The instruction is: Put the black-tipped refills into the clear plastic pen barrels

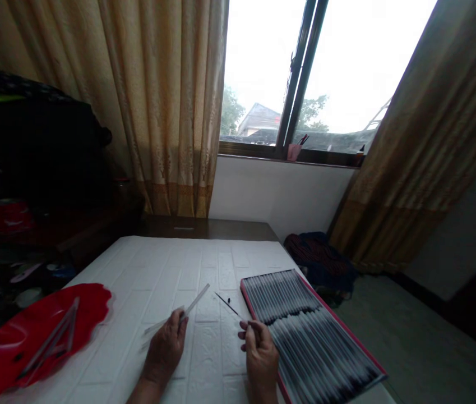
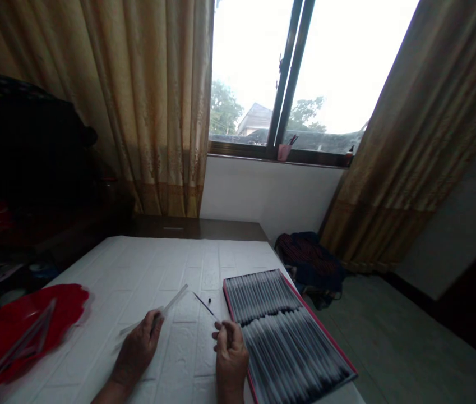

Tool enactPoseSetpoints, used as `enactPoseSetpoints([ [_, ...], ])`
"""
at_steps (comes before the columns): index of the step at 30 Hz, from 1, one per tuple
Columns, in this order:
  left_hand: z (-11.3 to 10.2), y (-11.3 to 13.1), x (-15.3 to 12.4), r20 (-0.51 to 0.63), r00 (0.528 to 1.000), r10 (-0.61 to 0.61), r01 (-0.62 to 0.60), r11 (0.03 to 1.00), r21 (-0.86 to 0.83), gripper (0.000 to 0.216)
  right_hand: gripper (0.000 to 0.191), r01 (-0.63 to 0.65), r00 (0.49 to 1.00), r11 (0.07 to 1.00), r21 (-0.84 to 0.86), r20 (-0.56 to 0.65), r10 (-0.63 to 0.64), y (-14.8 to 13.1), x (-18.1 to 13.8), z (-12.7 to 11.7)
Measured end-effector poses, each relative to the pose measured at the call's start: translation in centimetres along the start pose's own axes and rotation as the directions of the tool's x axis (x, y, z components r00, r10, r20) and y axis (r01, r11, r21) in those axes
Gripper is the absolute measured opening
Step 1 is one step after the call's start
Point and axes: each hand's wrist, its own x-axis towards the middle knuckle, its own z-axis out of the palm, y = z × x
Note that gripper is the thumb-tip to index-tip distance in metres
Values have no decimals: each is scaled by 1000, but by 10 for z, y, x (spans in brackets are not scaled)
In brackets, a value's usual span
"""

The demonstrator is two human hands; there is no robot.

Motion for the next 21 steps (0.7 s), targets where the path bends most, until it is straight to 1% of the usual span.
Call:
enactPoseSetpoints([
  [3,-2,0,1,5,1000,11,-11,1000,-6,29,31,46,999,996,-78,13,-45,10,0,0],
  [5,-3,1,1,10,999,32,-32,999,-14,29,33,91,996,983,-162,32,-87,14,2,1],
  [8,-4,4,1,15,997,69,-69,997,-37,29,35,167,986,937,-307,67,-154,12,4,2],
  [10,-5,5,1,20,995,95,-94,994,-59,28,37,210,978,909,-359,88,-191,8,4,2],
  [13,-8,8,1,35,989,144,-140,985,-98,25,37,249,968,904,-346,111,-224,0,1,3],
  [16,-10,13,1,45,976,211,-204,970,-132,26,34,263,956,923,-281,202,-211,-4,-3,5],
  [19,-13,18,2,75,957,281,-266,950,-164,29,36,208,953,957,-202,262,-151,-5,-4,6],
  [21,-16,21,4,108,945,309,-287,941,-177,30,32,154,952,978,-143,288,-108,-5,-2,6],
])
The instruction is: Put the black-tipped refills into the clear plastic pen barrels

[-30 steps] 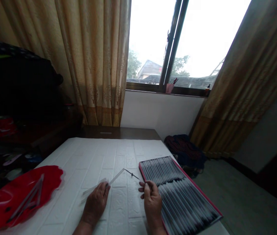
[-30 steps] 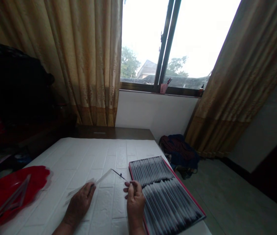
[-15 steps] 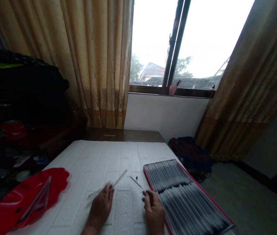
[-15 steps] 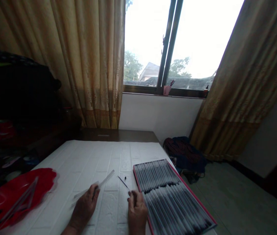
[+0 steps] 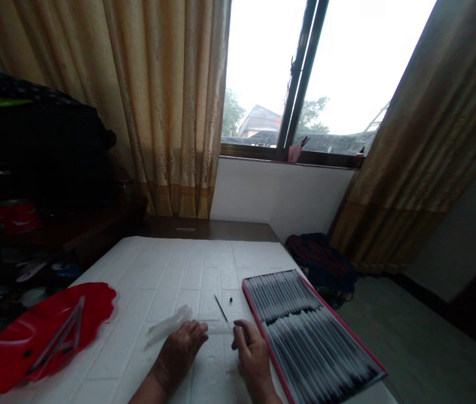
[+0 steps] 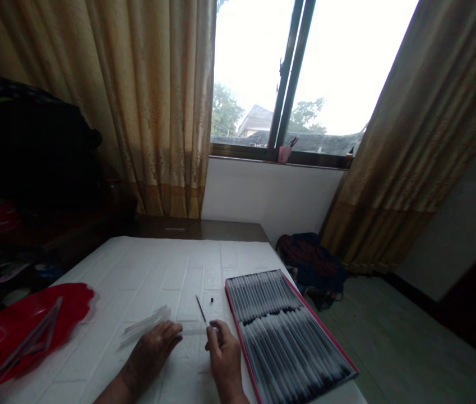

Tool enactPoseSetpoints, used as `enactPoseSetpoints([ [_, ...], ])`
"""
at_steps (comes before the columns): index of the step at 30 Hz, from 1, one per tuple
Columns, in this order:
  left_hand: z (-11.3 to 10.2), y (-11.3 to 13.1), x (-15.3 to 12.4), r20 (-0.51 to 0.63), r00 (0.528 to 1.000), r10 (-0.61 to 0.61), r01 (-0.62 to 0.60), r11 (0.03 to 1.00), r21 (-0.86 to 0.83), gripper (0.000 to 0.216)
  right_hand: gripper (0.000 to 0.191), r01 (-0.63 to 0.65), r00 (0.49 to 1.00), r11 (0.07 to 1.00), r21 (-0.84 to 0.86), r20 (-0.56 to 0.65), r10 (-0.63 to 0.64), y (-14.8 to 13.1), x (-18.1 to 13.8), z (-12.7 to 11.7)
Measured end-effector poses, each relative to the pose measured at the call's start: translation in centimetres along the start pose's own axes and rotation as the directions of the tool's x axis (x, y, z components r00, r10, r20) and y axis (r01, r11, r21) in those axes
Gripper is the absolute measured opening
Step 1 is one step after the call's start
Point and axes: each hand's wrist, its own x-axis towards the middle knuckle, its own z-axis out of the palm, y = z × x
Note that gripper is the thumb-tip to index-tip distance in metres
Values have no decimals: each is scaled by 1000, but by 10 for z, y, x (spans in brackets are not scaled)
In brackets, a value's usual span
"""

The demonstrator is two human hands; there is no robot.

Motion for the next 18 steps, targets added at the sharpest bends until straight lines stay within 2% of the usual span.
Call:
enactPoseSetpoints([
  [3,-2,0,1,24,1000,-8,7,1000,16,30,32,-80,997,991,109,16,79,3,4,-1],
  [9,2,-7,-5,16,999,-44,42,995,89,32,36,-197,968,921,335,-82,237,5,13,-2],
  [13,5,-5,-5,27,999,-26,23,993,118,30,42,-252,954,867,430,-40,298,0,19,2],
  [15,5,-2,-4,45,999,-3,-2,993,120,26,46,-262,956,862,434,-8,294,-3,20,7],
  [18,4,2,-1,84,995,46,-55,992,110,22,53,-225,969,950,216,-47,241,-5,23,19],
])
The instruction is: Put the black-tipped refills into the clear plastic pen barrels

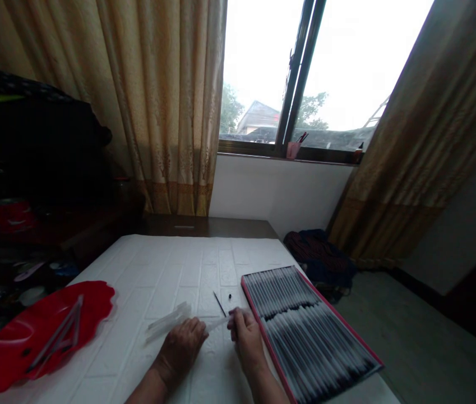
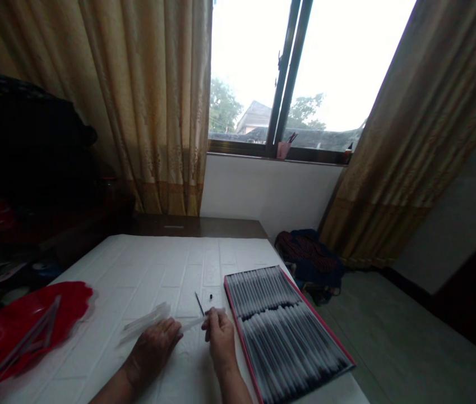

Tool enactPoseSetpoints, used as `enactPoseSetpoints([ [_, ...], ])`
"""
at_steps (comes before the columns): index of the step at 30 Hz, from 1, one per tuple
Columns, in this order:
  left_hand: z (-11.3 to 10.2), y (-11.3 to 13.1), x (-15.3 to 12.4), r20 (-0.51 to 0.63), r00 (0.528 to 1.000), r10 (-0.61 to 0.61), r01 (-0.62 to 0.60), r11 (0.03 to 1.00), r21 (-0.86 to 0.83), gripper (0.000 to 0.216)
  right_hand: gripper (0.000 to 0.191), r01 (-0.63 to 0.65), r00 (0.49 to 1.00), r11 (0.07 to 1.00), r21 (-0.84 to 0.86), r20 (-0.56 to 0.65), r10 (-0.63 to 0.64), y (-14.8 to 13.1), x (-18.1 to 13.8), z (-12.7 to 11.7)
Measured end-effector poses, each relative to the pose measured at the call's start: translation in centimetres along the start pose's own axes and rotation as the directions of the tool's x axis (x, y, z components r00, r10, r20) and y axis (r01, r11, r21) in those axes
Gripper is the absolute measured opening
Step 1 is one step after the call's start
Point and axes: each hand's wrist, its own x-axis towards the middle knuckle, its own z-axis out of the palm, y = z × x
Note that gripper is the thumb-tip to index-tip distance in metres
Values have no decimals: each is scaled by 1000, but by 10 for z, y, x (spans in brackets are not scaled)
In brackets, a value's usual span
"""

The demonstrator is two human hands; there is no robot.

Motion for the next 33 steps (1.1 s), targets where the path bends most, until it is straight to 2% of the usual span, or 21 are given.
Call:
enactPoseSetpoints([
  [2,-1,2,2,22,999,33,-33,999,-8,22,56,36,997,975,-218,-61,-51,0,3,7],
  [4,-1,4,3,39,998,54,-54,998,-16,22,52,20,991,932,-362,-117,-67,0,7,13],
  [9,-2,8,2,59,995,83,-81,996,-40,21,45,-82,986,810,-580,-168,-21,-2,19,22],
  [12,-2,13,0,59,997,56,-54,997,-46,24,45,-122,985,733,-669,-171,8,-5,21,26],
  [20,-3,22,-4,84,996,-29,36,997,-75,29,50,-147,988,621,-770,-149,50,-9,21,32],
  [33,-8,27,-2,209,964,-163,199,966,-166,37,51,-183,983,600,-779,-133,126,-17,26,33],
])
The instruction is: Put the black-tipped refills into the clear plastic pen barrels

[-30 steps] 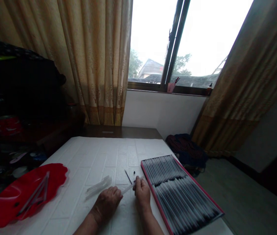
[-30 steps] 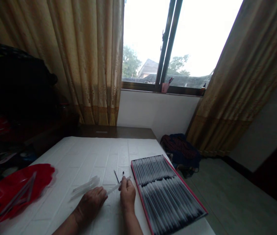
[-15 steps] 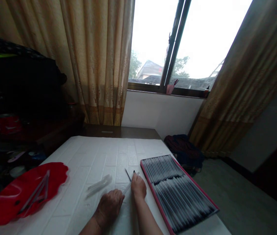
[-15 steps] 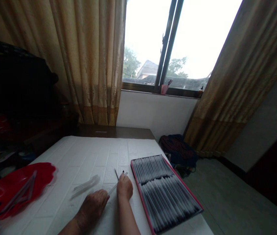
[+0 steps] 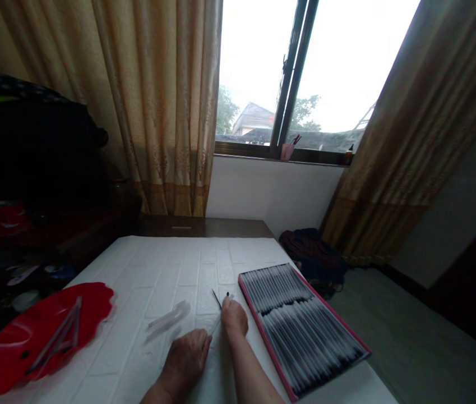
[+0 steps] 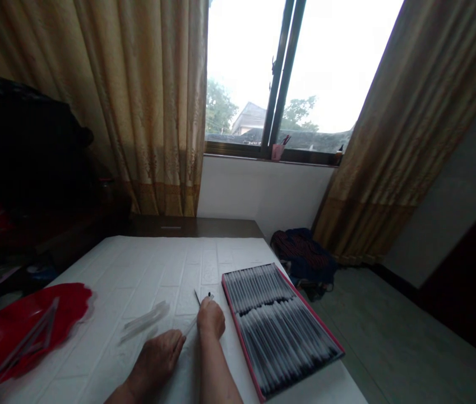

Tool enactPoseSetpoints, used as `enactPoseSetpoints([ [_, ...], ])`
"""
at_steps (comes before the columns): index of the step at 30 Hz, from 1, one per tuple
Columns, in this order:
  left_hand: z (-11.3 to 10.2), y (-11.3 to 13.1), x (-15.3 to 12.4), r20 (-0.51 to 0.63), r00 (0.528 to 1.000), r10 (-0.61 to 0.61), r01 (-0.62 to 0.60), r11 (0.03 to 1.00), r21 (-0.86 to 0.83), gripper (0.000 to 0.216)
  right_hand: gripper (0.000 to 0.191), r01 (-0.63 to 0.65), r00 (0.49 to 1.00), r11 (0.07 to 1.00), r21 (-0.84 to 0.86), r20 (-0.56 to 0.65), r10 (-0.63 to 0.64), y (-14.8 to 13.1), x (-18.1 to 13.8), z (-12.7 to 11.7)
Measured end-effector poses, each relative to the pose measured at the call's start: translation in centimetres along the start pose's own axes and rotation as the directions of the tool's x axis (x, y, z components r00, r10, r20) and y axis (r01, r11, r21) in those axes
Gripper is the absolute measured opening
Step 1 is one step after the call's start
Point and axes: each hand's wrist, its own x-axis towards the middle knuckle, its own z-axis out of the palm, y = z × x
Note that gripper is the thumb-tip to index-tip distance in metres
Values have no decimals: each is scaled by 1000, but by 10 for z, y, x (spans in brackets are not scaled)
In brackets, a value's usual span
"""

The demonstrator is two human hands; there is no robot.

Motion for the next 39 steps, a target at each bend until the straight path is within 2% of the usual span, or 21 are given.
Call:
enactPoseSetpoints([
  [6,-15,3,-16,79,989,-126,133,987,-95,37,48,-28,999,999,16,37,28,7,17,-2],
  [11,-29,-3,-19,134,968,-214,229,967,-111,31,53,37,997,998,45,59,-40,10,15,-4],
  [13,-36,-11,-17,156,947,-281,294,953,-73,27,53,85,993,995,53,74,-89,12,13,-6],
  [15,-43,-22,-16,186,905,-383,386,922,18,22,53,137,986,989,58,89,-141,14,12,-8],
  [17,-48,-33,-17,181,879,-441,434,897,81,22,54,185,976,981,53,102,-190,15,10,-8],
  [20,-49,-44,-23,156,865,-476,465,879,105,27,50,249,959,968,22,131,-250,15,7,-10],
  [25,-37,-51,-33,41,858,-512,509,858,70,34,36,334,933,939,-76,166,-319,6,6,-21],
  [31,-30,-59,-37,-22,854,-520,520,854,6,35,34,367,926,923,-114,140,-350,-2,1,-34],
  [35,-31,-65,-37,-48,851,-524,521,852,-52,35,24,369,928,920,-134,114,-356,13,-10,-47],
  [39,-30,-69,-37,-34,830,-557,553,829,-82,37,23,365,931,915,-174,75,-357,39,-16,-78],
])
